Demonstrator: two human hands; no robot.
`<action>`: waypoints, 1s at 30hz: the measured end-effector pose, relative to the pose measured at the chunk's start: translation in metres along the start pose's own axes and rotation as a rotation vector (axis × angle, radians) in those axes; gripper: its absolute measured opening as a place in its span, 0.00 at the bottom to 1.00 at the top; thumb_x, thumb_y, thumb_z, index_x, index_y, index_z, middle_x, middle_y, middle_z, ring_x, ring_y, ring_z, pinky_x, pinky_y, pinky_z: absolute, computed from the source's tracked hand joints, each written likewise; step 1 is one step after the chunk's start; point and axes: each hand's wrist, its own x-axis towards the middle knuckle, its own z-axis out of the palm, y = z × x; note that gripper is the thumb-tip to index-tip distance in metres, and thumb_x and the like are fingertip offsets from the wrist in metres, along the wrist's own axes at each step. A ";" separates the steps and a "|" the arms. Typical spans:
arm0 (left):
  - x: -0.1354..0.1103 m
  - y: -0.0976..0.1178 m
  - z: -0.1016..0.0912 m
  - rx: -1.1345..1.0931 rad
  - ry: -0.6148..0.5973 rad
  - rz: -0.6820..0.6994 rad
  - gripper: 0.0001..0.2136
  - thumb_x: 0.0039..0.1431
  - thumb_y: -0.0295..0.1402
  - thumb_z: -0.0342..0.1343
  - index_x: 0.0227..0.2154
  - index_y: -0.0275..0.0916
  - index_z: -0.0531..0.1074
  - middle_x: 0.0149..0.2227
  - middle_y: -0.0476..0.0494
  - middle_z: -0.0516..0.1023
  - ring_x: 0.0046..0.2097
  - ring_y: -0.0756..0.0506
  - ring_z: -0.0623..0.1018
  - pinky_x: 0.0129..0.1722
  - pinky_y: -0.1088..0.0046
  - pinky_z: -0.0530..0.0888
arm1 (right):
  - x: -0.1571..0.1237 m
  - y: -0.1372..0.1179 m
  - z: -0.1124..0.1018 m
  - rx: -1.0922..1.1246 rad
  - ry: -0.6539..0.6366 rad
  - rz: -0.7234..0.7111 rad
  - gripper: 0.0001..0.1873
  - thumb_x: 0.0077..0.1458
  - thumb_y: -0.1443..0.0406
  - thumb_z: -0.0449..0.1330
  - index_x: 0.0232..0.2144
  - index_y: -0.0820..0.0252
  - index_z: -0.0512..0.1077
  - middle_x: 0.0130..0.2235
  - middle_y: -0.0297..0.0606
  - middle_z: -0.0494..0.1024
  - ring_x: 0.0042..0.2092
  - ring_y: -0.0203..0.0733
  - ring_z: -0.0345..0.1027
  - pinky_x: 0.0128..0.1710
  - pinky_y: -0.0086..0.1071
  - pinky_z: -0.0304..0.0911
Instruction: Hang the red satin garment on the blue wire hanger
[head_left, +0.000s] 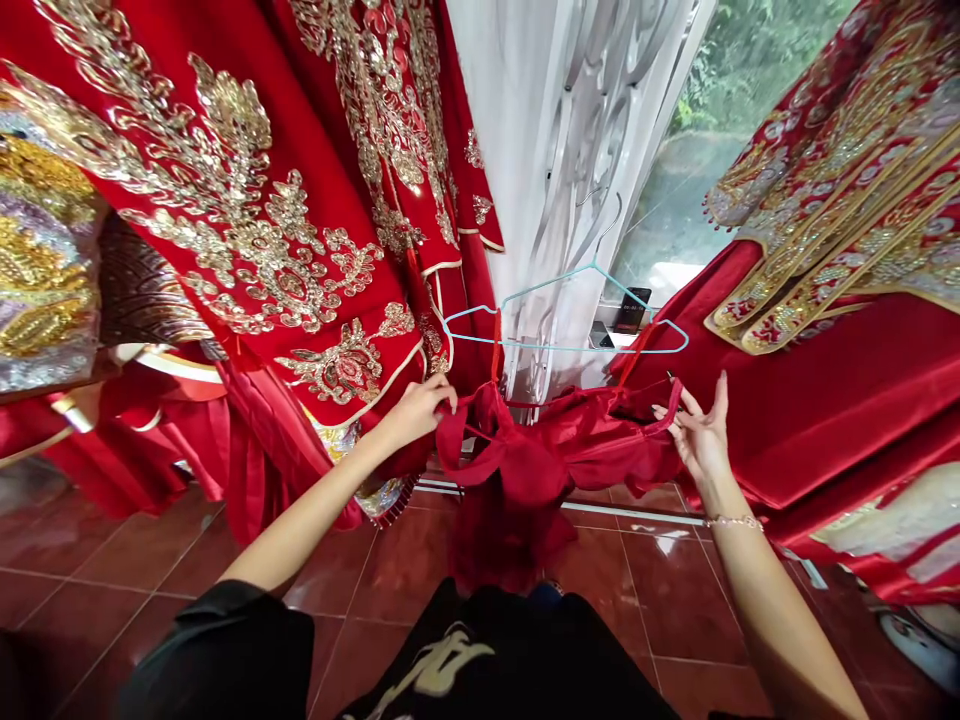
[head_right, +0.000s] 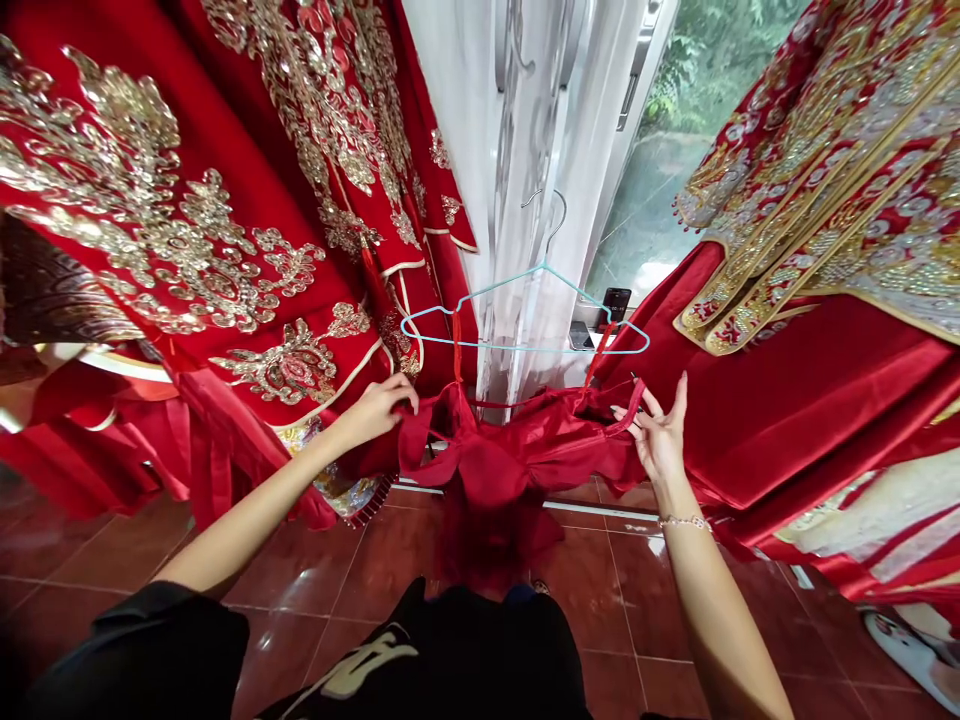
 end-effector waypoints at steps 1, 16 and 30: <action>0.002 0.001 0.002 -0.008 0.163 -0.016 0.14 0.50 0.19 0.48 0.35 0.39 0.74 0.43 0.42 0.69 0.48 0.41 0.73 0.54 0.59 0.68 | -0.001 -0.003 0.003 -0.042 -0.023 -0.011 0.66 0.37 0.75 0.69 0.68 0.27 0.41 0.62 0.38 0.71 0.32 0.31 0.78 0.33 0.27 0.78; 0.106 -0.011 -0.030 -0.869 0.787 0.017 0.12 0.51 0.37 0.62 0.36 0.37 0.73 0.35 0.45 0.79 0.40 0.46 0.80 0.43 0.66 0.79 | 0.066 -0.038 0.005 -0.405 -0.051 -0.434 0.70 0.39 0.53 0.74 0.70 0.44 0.30 0.44 0.35 0.82 0.48 0.43 0.78 0.50 0.42 0.74; 0.146 -0.002 -0.071 -0.531 0.646 0.259 0.07 0.52 0.35 0.61 0.30 0.36 0.74 0.35 0.43 0.79 0.42 0.44 0.78 0.49 0.65 0.74 | 0.085 -0.084 0.070 -0.589 -0.383 -0.359 0.59 0.39 0.55 0.75 0.68 0.45 0.50 0.37 0.35 0.83 0.38 0.45 0.78 0.41 0.39 0.74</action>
